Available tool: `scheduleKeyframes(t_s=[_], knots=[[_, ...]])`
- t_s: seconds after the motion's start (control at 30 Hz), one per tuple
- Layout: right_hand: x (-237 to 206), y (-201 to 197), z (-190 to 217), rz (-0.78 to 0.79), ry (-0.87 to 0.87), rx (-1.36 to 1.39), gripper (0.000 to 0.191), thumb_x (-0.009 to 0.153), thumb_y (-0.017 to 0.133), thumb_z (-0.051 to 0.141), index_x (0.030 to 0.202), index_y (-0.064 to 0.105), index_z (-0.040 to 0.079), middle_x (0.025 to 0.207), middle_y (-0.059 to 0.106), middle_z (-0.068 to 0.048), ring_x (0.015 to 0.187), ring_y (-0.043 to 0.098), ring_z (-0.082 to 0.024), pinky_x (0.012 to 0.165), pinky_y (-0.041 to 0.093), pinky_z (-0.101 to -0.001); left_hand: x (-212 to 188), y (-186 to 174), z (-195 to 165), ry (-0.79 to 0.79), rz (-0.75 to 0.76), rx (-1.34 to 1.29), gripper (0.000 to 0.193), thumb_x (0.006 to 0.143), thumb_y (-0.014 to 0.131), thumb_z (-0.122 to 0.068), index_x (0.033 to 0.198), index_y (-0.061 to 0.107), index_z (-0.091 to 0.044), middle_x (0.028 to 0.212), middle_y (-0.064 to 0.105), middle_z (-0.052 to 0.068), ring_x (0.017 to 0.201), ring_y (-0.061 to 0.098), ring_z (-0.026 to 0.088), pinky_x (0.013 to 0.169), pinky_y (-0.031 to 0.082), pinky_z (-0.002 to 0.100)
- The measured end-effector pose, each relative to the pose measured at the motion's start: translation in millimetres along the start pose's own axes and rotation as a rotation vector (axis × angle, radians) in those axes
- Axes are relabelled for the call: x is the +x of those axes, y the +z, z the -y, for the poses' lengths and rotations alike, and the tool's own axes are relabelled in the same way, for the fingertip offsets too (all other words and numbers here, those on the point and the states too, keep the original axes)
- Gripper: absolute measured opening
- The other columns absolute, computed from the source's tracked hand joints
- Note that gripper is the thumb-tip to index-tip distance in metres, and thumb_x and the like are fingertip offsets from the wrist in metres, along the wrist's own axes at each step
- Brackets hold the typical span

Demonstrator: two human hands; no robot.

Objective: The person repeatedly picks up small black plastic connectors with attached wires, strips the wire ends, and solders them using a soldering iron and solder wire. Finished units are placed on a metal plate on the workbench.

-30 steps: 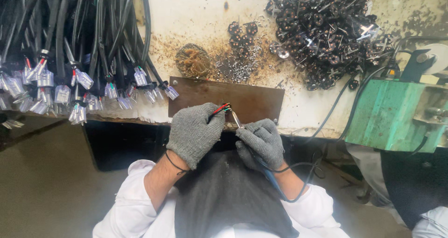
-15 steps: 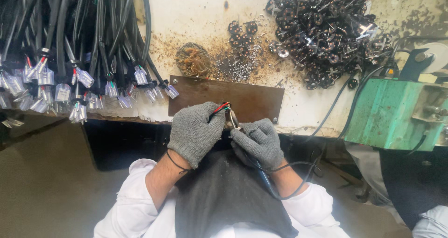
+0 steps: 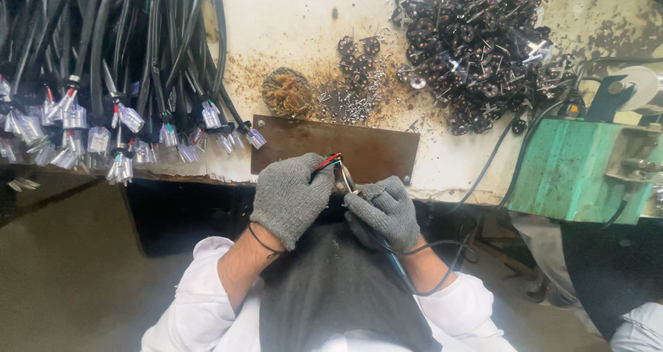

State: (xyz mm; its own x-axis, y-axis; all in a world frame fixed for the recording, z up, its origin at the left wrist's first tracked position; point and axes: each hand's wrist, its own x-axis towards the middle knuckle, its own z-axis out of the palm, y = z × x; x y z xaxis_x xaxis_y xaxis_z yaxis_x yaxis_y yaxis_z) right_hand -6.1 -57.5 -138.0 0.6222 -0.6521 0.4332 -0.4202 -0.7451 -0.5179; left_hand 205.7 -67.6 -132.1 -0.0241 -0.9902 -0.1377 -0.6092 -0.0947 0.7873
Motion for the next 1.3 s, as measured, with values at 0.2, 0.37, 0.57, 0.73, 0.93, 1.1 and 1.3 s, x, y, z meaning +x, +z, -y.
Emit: scheduleKeyframes(t_s=[0.2, 0.37, 0.57, 0.73, 0.93, 1.1, 1.3], knots=[[-1, 1, 1, -0.013, 0.025, 0.012, 0.038, 0.082, 0.080, 0.004, 0.117, 0.065, 0.008, 0.101, 0.067, -0.006, 0.087, 0.063, -0.026, 0.077, 0.048, -0.0415, 0, -1, -1, -0.028, 0.011, -0.030, 0.020, 0.090, 0.064, -0.027, 0.086, 0.075, -0.011, 0.077, 0.071, 0.014, 0.074, 0.070, 0.036, 0.067, 0.054, 0.047], [-2, 0, 1, -0.006, 0.030, 0.023, 0.040, 0.081, 0.080, 0.004, 0.118, 0.066, 0.007, 0.101, 0.068, -0.007, 0.087, 0.064, -0.026, 0.077, 0.049, -0.0413, 0, -1, -2, -0.018, 0.016, -0.009, 0.020, 0.092, 0.063, -0.027, 0.086, 0.075, -0.011, 0.078, 0.071, 0.014, 0.075, 0.070, 0.036, 0.068, 0.054, 0.047], [-1, -1, 2, -0.048, 0.096, 0.059, 0.038, 0.079, 0.079, 0.003, 0.114, 0.067, 0.007, 0.097, 0.069, -0.008, 0.088, 0.065, -0.028, 0.078, 0.051, -0.0415, 0, 0, -2, -0.031, 0.012, 0.022, 0.022, 0.091, 0.064, -0.030, 0.085, 0.075, -0.012, 0.074, 0.071, 0.014, 0.073, 0.070, 0.036, 0.067, 0.053, 0.049], [1, 1, 3, -0.044, 0.093, 0.067, 0.036, 0.079, 0.079, 0.003, 0.113, 0.069, 0.006, 0.095, 0.068, -0.009, 0.087, 0.065, -0.029, 0.077, 0.051, -0.0415, -2, 1, -1, -0.026, 0.011, -0.003, 0.021, 0.092, 0.064, -0.029, 0.085, 0.074, -0.011, 0.076, 0.070, 0.014, 0.074, 0.070, 0.036, 0.067, 0.053, 0.049], [3, -1, 6, -0.048, 0.141, 0.058, 0.037, 0.078, 0.079, 0.002, 0.114, 0.069, 0.006, 0.093, 0.066, -0.008, 0.087, 0.064, -0.029, 0.077, 0.051, -0.0408, 0, -1, -3, -0.042, 0.011, -0.022, 0.021, 0.091, 0.064, -0.028, 0.086, 0.075, -0.011, 0.076, 0.071, 0.014, 0.073, 0.070, 0.036, 0.067, 0.053, 0.049], [6, -2, 7, -0.075, 0.167, 0.071, 0.038, 0.079, 0.077, 0.000, 0.115, 0.069, 0.006, 0.095, 0.067, -0.007, 0.088, 0.064, -0.028, 0.080, 0.051, -0.0410, 0, -2, -4, -0.033, 0.016, -0.003, 0.021, 0.091, 0.064, -0.029, 0.085, 0.074, -0.011, 0.076, 0.071, 0.014, 0.073, 0.070, 0.036, 0.067, 0.053, 0.048], [9, -2, 9, -0.050, 0.183, 0.028, 0.040, 0.076, 0.079, 0.002, 0.115, 0.071, 0.007, 0.097, 0.068, -0.009, 0.088, 0.064, -0.028, 0.080, 0.051, -0.0404, 0, -1, -3, -0.039, 0.018, -0.012, 0.021, 0.091, 0.065, -0.029, 0.085, 0.074, -0.011, 0.074, 0.071, 0.014, 0.072, 0.070, 0.035, 0.067, 0.053, 0.047]])
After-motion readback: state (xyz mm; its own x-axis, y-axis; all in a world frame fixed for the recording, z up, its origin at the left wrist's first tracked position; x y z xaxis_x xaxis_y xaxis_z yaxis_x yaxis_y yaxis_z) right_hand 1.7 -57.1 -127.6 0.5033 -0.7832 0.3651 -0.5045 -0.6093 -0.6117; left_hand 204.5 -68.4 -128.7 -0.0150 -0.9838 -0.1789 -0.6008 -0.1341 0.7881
